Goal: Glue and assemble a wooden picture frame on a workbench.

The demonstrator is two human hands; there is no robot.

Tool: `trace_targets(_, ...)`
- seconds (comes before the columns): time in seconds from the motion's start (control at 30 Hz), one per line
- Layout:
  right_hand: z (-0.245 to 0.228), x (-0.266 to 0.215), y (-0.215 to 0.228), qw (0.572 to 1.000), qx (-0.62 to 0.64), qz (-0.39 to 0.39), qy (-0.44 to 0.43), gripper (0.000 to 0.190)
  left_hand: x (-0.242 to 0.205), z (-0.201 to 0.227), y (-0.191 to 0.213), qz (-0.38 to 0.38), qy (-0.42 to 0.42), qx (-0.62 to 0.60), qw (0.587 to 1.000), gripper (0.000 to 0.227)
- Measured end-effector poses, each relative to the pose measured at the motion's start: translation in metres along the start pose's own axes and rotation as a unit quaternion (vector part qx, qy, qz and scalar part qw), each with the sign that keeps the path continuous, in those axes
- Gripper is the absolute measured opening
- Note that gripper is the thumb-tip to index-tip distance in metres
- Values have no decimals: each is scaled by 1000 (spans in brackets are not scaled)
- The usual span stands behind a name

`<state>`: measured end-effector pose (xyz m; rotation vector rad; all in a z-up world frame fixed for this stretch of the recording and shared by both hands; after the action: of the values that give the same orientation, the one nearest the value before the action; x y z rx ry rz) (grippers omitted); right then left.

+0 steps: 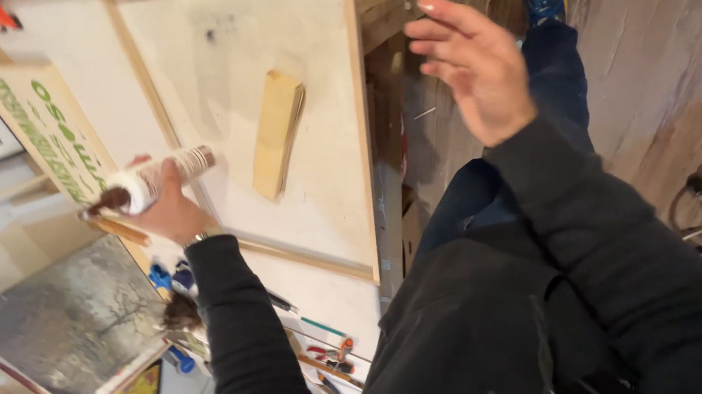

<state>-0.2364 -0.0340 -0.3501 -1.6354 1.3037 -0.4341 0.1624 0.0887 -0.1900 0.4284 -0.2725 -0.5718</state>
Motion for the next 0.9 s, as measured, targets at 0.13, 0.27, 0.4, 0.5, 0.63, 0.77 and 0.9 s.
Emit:
trace_targets(0.13, 42, 24, -13, 998, -7, 45, 39, 54, -14, -13, 1, 95, 2, -2, 995, 65)
trace_targets(0.27, 63, 42, -33, 993, -53, 61, 83, 63, -23, -13, 1, 124, 58, -34, 990, 54)
trace_targets(0.4, 70, 52, -43, 992, -65, 58, 92, 67, -38, -29, 11, 100, 116, 52, 987, 42)
trace_targets(0.5, 75, 57, -48, 991, -66, 49, 108, 67, -70, -78, 32, 192, 158, 162, 955, 42)
trace_targets(0.63, 78, 53, -51, 989, -84, 36, 113, 70, -110, 14, -94, -68, -90, 320, 941, 29)
trace_targets(0.77, 77, 56, -54, 988, -88, 31, 125, 74, -69, 29, -197, -244, -274, 330, 870, 37)
trace_targets(0.9, 73, 51, -56, 986, -98, 33, 133, 76, -42, 39, -255, -306, -387, 370, 787, 37)
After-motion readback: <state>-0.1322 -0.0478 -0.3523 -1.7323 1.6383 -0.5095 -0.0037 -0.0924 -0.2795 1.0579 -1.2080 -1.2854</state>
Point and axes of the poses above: each hand's wrist, its own x-axis towards the middle knuckle, its own y-axis out of the back of the hand, z = x × y, the point moved 1 cm from there along x, towards the middle knuckle, and after that the axes turned 9 degrees about y, right-handed, at the moved point
